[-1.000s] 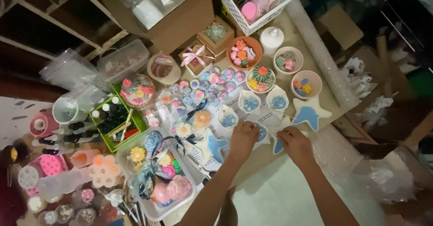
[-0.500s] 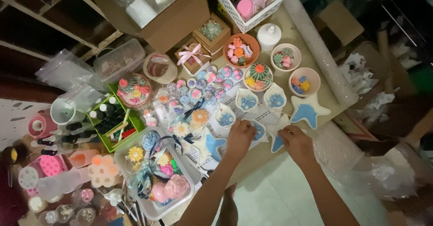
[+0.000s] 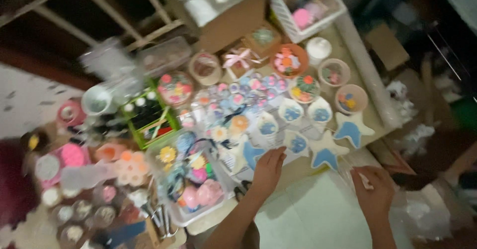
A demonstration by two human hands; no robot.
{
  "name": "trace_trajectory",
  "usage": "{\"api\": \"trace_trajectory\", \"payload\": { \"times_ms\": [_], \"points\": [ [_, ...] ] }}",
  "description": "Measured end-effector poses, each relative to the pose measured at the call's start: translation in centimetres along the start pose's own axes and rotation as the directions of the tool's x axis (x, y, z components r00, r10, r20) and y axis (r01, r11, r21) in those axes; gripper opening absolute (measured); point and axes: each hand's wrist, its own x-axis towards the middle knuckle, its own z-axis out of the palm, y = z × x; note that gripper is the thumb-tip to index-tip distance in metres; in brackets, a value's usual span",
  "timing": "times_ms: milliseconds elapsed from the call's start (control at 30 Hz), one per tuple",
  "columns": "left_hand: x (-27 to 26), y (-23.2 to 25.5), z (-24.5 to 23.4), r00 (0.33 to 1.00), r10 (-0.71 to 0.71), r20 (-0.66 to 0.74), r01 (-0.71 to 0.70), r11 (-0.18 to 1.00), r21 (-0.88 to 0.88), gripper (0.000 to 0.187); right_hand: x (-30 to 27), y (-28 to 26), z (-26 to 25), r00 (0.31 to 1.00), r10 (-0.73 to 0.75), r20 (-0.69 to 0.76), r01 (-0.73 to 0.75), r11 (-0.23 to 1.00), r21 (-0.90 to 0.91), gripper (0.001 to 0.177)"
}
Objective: Decorating small wax shell shapes with beads, pearls, and glitter, using a heat gun to secure decorations.
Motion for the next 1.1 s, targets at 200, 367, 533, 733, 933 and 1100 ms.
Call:
{"api": "trace_trajectory", "payload": {
  "times_ms": [200, 367, 533, 733, 933, 1100],
  "points": [
    [-10.0, -5.1, -13.5, 0.941, -0.201, -0.274, 0.178, 0.978, -0.106, 0.010, -7.1, -9.5, 6.2, 0.994, -0.104, 0.047, 0.080, 0.932, 0.354, 0.017],
    [-18.8, -5.4, -32.8, 0.790, -0.075, -0.608, 0.153, 0.985, 0.077, 0.005, -16.3, -22.6, 13.7, 0.946, -0.273, 0.173, 0.082, 0.720, 0.689, 0.013],
    [-30.6, -13.6, -47.8, 0.425, -0.419, -0.802, 0.534, 0.832, -0.152, 0.022, -28.4, -38.0, 18.3, 0.853, -0.416, 0.315, 0.105, 0.728, 0.677, 0.014],
    [-39.7, -18.9, -58.4, 0.518, -0.294, -0.803, 0.277, 0.946, -0.167, 0.014, -42.3, -41.3, 28.1, 0.735, -0.150, 0.661, -0.084, 0.947, 0.309, 0.025],
    [-41.9, -23.4, -59.5, 0.908, 0.025, -0.419, 0.063, 0.979, 0.195, 0.025, -46.9, -43.6, 32.0, 0.832, -0.189, 0.521, 0.047, 0.961, 0.274, 0.022],
    [-41.5, -27.2, -57.1, 0.940, 0.340, -0.009, -0.301, 0.843, 0.446, 0.032, -47.5, -46.9, 33.0, 0.870, -0.197, 0.451, 0.081, 0.961, 0.264, 0.019]
  ]
}}
